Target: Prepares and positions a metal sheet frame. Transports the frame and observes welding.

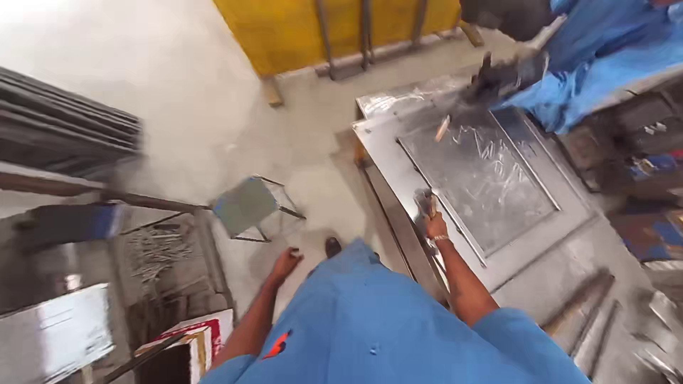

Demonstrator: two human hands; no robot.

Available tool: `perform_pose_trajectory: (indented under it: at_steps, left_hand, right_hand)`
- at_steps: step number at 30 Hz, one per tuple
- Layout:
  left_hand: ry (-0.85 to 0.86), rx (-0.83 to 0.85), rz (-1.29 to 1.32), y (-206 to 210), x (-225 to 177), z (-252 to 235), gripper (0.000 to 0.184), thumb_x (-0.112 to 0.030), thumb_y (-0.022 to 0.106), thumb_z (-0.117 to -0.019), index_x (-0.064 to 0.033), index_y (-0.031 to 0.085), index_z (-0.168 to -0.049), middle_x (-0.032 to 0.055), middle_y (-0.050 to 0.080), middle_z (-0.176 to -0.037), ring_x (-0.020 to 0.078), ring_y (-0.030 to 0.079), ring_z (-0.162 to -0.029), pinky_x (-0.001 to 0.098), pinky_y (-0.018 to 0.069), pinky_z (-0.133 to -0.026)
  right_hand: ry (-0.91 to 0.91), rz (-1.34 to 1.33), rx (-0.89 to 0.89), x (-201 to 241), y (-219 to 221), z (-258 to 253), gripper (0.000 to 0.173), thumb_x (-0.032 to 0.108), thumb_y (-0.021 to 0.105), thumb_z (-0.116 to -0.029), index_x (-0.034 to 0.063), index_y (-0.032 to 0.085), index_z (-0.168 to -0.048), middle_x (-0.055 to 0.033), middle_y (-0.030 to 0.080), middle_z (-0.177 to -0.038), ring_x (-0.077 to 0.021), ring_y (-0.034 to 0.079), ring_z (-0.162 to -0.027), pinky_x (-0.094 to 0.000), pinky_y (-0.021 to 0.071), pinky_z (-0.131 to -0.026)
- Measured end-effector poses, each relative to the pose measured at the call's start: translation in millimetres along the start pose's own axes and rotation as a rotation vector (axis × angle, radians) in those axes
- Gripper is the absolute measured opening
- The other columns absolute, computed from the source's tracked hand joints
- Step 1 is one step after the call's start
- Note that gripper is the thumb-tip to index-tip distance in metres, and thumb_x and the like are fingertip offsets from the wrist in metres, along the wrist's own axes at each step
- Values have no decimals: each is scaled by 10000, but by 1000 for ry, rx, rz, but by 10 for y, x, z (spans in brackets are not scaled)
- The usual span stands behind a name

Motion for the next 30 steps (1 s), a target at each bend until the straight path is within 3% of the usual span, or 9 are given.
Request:
perform_pose_trajectory:
  at_steps: [2, 5, 8, 13, 18, 21, 24, 27, 30]
  left_hand:
    - [-85, -18, 26, 77, 402, 187, 512, -232, 644, -1027, -12, 497, -1465, 294, 650, -1252, 413, 673, -1103, 564, 528, -988]
    - [-207, -46, 81, 327, 1111, 415, 552, -290, 673, -1010, -32, 506, -1469, 286, 652, -1270, 414, 671, -1129, 559, 530, -1000]
    - [-259, -58, 116, 579, 1523, 626, 541, -294, 677, -1004, -10, 531, -1441, 285, 644, -1291, 417, 665, -1148, 562, 526, -1008]
    - [-275, -39, 151, 734, 1527, 870, 513, -243, 671, -1013, 35, 532, -1421, 285, 642, -1303, 402, 650, -1192, 531, 500, -1053]
    - [-230, -83, 179, 626, 1286, 652, 522, -238, 666, -1018, 14, 506, -1446, 278, 663, -1242, 373, 691, -1066, 517, 549, -953]
    - [-115, -88, 285, 527, 664, 557, 508, -231, 639, -1033, 24, 497, -1449, 275, 641, -1292, 372, 679, -1104, 514, 542, -969]
    - [123, 18, 428, 578, -614, 759, 461, -267, 601, -1049, -11, 535, -1426, 219, 665, -1258, 315, 685, -1071, 486, 561, -938]
    - [389, 307, 707, 786, -2200, 1222, 441, -278, 426, -1112, -23, 482, -1467, 184, 685, -1239, 285, 696, -1073, 462, 568, -940]
    - [661, 682, 831, 1042, -3560, 1933, 538, -356, 249, -1136, -7, 411, -1512, 204, 626, -1363, 315, 644, -1206, 494, 517, -1038]
  right_hand:
    - [-65, -22, -6, 100, -18, 29, 631, 433, 528, -1063, -25, 455, -1491, -308, 620, -1330, -453, 641, -1197, -626, 496, -1022]
    - [-99, -4, -33, 33, 59, -73, 642, 458, 539, -1056, -32, 462, -1464, -334, 654, -1237, -484, 665, -1132, -658, 518, -958]
    - [-72, 27, -60, -98, 104, -175, 623, 454, 530, -1058, -34, 464, -1439, -325, 684, -1157, -482, 690, -1073, -647, 539, -910]
    - [-70, 44, -29, -33, 33, -145, 589, 470, 517, -1060, 6, 489, -1421, -284, 705, -1122, -447, 711, -1038, -621, 561, -881]
    - [-45, 21, -22, -60, 18, -113, 578, 463, 508, -1063, 11, 486, -1422, -268, 710, -1125, -423, 714, -1048, -602, 562, -895]
    - [-54, 14, -39, -41, 47, -155, 565, 458, 514, -1063, 6, 495, -1403, -269, 714, -1106, -423, 719, -1036, -593, 568, -886]
    - [-58, 22, -40, -111, 76, -182, 558, 455, 515, -1061, 1, 500, -1386, -265, 716, -1093, -422, 721, -1030, -594, 571, -877]
    - [-67, 24, -45, -115, 56, -176, 559, 451, 524, -1056, -5, 503, -1380, -270, 714, -1094, -432, 718, -1030, -603, 570, -874]
    - [-75, 23, -48, -88, 41, -168, 565, 429, 539, -1051, -22, 499, -1388, -285, 706, -1122, -436, 712, -1051, -614, 563, -895]
Point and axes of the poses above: each hand's wrist, its own z-axis away from the middle knuckle, its own y-axis out of the palm, x = y × z, the point moved 9 cm from there along -z, towards the middle knuckle
